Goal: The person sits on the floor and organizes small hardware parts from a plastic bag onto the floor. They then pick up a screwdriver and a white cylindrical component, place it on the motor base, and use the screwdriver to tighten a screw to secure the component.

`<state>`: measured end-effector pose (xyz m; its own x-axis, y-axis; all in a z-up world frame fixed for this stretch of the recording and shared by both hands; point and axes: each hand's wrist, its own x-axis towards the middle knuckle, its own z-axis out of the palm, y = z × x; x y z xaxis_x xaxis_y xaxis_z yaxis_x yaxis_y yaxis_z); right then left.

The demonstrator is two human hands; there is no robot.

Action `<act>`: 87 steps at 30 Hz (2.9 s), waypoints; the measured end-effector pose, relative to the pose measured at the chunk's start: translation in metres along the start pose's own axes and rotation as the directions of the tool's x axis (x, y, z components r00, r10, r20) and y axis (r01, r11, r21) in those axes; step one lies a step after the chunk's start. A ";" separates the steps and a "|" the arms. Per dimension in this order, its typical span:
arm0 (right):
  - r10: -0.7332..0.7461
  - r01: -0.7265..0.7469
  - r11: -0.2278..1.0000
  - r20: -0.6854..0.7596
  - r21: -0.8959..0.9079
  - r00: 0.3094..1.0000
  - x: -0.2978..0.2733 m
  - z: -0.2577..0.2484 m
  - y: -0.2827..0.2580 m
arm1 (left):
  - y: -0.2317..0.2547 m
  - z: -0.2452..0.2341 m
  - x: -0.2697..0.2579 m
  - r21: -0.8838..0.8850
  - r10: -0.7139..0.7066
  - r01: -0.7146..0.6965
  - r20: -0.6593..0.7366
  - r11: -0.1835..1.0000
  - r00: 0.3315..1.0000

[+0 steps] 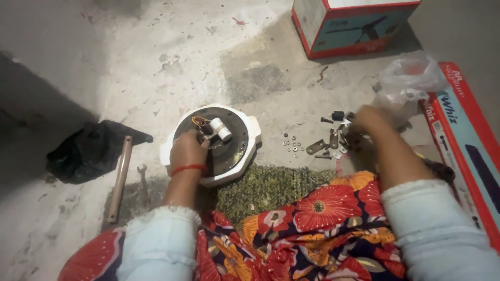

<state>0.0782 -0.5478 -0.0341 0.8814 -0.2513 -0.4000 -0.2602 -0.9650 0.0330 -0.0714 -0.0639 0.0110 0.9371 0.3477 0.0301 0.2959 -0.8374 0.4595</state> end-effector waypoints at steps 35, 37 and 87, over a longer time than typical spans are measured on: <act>-0.613 0.663 0.700 -0.251 0.266 0.749 -0.168 0.031 -0.255 | -0.002 0.007 -0.003 -0.047 0.029 -0.029 0.000 0.998 1.000; -0.642 0.717 0.656 -0.326 0.236 0.694 -0.166 0.038 -0.257 | 0.000 0.004 -0.004 -0.069 0.001 0.001 0.020 0.998 1.000; -0.639 0.772 0.561 -0.437 0.299 0.634 -0.158 0.043 -0.265 | 0.002 0.006 -0.003 -0.152 -0.095 0.093 -0.006 0.984 0.995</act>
<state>-0.0092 -0.2486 -0.0194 0.8968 0.4243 0.1253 0.4162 -0.7129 -0.5644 -0.0722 -0.0687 0.0064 0.9037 0.4281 -0.0087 0.3503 -0.7274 0.5901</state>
